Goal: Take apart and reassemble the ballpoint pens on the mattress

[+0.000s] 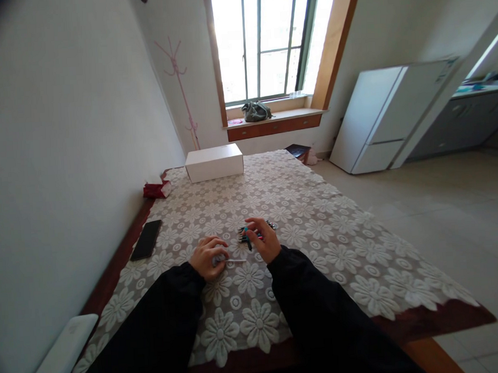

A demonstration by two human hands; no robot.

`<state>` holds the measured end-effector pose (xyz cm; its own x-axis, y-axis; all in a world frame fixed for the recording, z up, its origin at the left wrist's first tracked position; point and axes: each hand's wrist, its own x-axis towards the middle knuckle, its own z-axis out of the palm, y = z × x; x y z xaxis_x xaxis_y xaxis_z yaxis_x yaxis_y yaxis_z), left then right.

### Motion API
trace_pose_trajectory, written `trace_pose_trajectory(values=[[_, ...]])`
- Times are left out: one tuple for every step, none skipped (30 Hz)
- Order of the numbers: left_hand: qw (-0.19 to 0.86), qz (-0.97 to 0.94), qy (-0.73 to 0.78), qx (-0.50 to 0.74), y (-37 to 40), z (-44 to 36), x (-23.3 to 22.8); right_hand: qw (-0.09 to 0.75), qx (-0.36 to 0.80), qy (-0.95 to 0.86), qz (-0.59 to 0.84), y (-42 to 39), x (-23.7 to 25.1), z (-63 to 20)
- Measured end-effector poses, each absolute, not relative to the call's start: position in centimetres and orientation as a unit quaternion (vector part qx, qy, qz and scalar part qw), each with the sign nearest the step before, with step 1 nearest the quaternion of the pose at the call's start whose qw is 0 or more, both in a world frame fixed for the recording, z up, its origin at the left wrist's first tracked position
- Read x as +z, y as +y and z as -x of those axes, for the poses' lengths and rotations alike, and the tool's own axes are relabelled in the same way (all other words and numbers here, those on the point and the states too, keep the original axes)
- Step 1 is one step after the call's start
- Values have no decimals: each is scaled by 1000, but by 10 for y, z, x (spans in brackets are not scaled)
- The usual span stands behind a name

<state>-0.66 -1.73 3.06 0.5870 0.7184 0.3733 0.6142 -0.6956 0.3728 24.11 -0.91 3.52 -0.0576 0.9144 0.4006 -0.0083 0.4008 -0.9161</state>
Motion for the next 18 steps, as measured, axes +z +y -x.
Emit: trace_pose_trajectory(values=[[105,-884,380,250,-17,7,31,574,432,-597,356,-8,35,-240],[106,-883,383,248,-17,7,31,570,460,-589,342,-8,35,-239],[107,-882,385,248,-17,7,31,567,479,-583,331,-7,36,-239],[107,-882,387,248,-17,7,31,564,485,-582,328,-7,37,-239],[106,-881,387,249,-17,8,30,560,479,-589,331,-7,38,-239],[105,-881,387,251,-16,8,29,555,460,-605,339,-7,39,-240],[104,-881,385,253,-16,8,29,546,433,-627,349,-8,41,-241],[102,-882,383,255,-15,8,28,536,402,-651,358,-8,42,-241],[101,-883,381,256,-15,8,27,524,377,-672,364,-9,42,-241],[100,-884,378,257,-14,8,27,516,365,-683,366,-9,41,-240],[101,-884,376,258,-13,8,26,514,374,-681,365,-8,40,-239],[101,-884,376,259,-12,8,26,519,401,-664,359,-7,37,-239],[102,-882,377,262,-12,8,26,529,440,-636,350,-5,34,-238],[101,-879,382,266,-11,8,25,541,478,-602,341,-3,31,-237],[99,-875,389,270,-10,9,25,550,506,-574,335,-1,28,-237],[97,-870,398,273,-10,9,24,555,521,-556,334,1,25,-237],[94,-866,406,276,-9,9,23,556,525,-549,338,2,23,-238],[93,-863,413,276,-9,10,23,553,521,-551,347,3,22,-239]])
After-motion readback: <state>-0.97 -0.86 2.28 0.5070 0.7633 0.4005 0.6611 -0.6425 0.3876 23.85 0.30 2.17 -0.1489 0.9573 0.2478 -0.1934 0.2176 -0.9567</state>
